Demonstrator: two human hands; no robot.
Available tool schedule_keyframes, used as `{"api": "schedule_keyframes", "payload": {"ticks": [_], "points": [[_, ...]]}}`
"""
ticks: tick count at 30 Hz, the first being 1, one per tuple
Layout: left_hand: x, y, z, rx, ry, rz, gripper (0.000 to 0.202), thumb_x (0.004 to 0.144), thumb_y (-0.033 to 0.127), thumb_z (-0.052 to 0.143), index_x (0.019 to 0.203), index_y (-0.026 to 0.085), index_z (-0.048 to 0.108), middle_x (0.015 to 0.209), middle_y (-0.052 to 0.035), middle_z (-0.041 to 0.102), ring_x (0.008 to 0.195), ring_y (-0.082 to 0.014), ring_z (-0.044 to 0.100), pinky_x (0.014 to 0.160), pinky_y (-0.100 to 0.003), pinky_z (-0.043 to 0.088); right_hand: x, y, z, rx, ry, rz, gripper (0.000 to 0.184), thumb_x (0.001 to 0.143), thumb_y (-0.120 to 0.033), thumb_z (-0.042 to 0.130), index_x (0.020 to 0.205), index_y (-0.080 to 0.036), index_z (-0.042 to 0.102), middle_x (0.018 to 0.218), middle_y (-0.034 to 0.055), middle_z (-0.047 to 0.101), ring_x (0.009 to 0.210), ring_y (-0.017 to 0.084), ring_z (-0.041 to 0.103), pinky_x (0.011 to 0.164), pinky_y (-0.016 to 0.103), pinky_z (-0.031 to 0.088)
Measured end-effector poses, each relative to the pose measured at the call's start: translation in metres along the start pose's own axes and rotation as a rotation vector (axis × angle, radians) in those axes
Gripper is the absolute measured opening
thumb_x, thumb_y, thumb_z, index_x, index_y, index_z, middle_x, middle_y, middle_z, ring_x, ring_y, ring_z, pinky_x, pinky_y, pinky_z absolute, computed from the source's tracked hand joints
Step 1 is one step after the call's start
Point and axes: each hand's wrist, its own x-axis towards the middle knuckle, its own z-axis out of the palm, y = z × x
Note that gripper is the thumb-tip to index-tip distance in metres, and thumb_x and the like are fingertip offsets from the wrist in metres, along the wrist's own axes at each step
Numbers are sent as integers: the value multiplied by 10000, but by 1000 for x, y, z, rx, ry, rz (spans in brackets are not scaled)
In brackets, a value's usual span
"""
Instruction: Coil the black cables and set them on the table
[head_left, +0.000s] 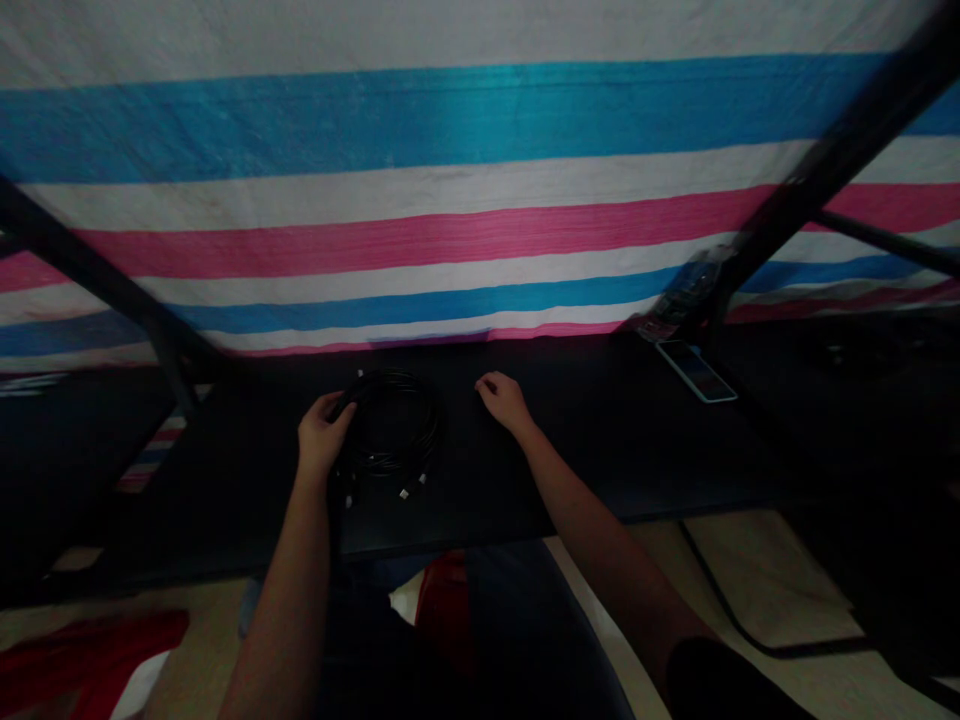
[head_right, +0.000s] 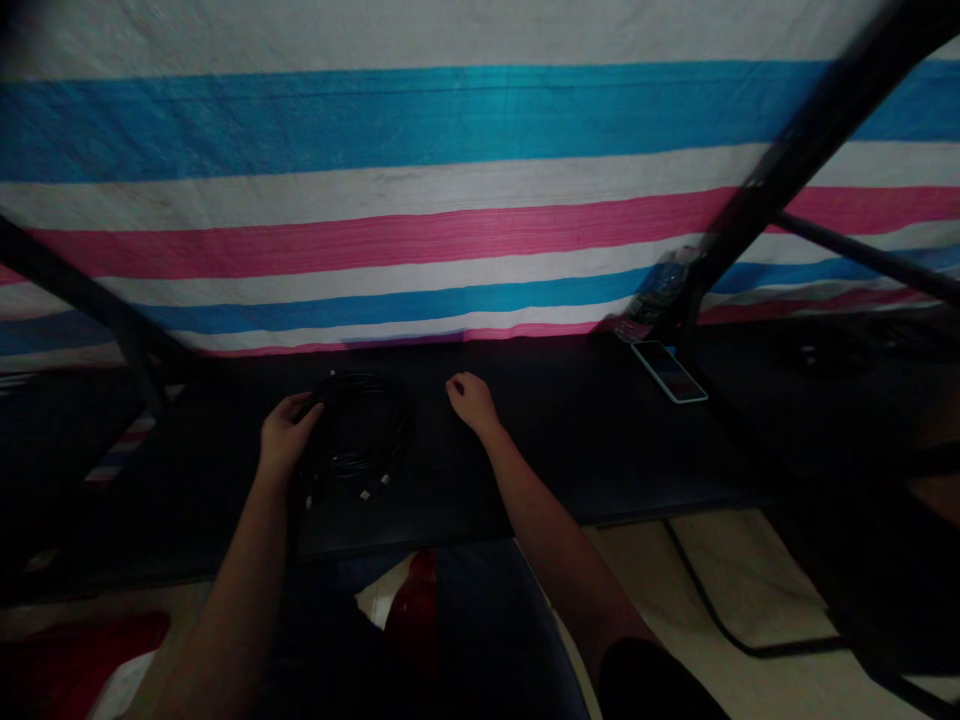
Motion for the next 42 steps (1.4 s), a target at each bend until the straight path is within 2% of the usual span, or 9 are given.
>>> {"api": "schedule_keyframes", "payload": {"ticks": [7, 14, 18, 27, 42], "points": [[3, -5, 0, 29, -68, -3, 386, 716, 299, 776, 1081, 188, 716, 1122, -120, 758, 1121, -321, 699, 1032, -477, 518, 0, 1, -2, -8, 0, 4, 187, 921, -190, 576, 797, -201, 717, 818, 33, 676, 767, 181, 602, 744, 295, 444], [1, -3, 1, 9, -131, -31, 391, 710, 327, 774, 1071, 186, 723, 1068, -115, 778, 1015, -312, 734, 939, -449, 565, 0, 2, -3, -8, -1, -4, 199, 928, -191, 568, 788, -199, 709, 826, 37, 678, 774, 182, 610, 745, 293, 443], [-1, 1, 1, 3, -114, -31, 365, 706, 301, 775, 1049, 185, 727, 1050, -110, 782, 1020, -308, 731, 940, -437, 566, -1, 2, -2, -8, 3, 4, 194, 928, -208, 571, 799, -205, 716, 828, 35, 676, 768, 183, 605, 748, 298, 445], [0, -1, 1, -46, -60, -13, 371, 714, 351, 781, 1042, 183, 744, 1096, -124, 769, 1128, -326, 698, 1028, -483, 525, 0, 0, -2, 1, -3, -3, 196, 925, -192, 565, 805, -195, 721, 838, 44, 677, 786, 189, 608, 772, 305, 448], [-8, 12, 3, -151, -13, 24, 372, 696, 328, 792, 1029, 176, 731, 1045, -108, 777, 1072, -298, 726, 1001, -458, 553, -1, 1, -3, -7, 5, -8, 191, 928, -185, 577, 778, -189, 695, 797, 32, 650, 742, 178, 589, 717, 289, 428]]}}
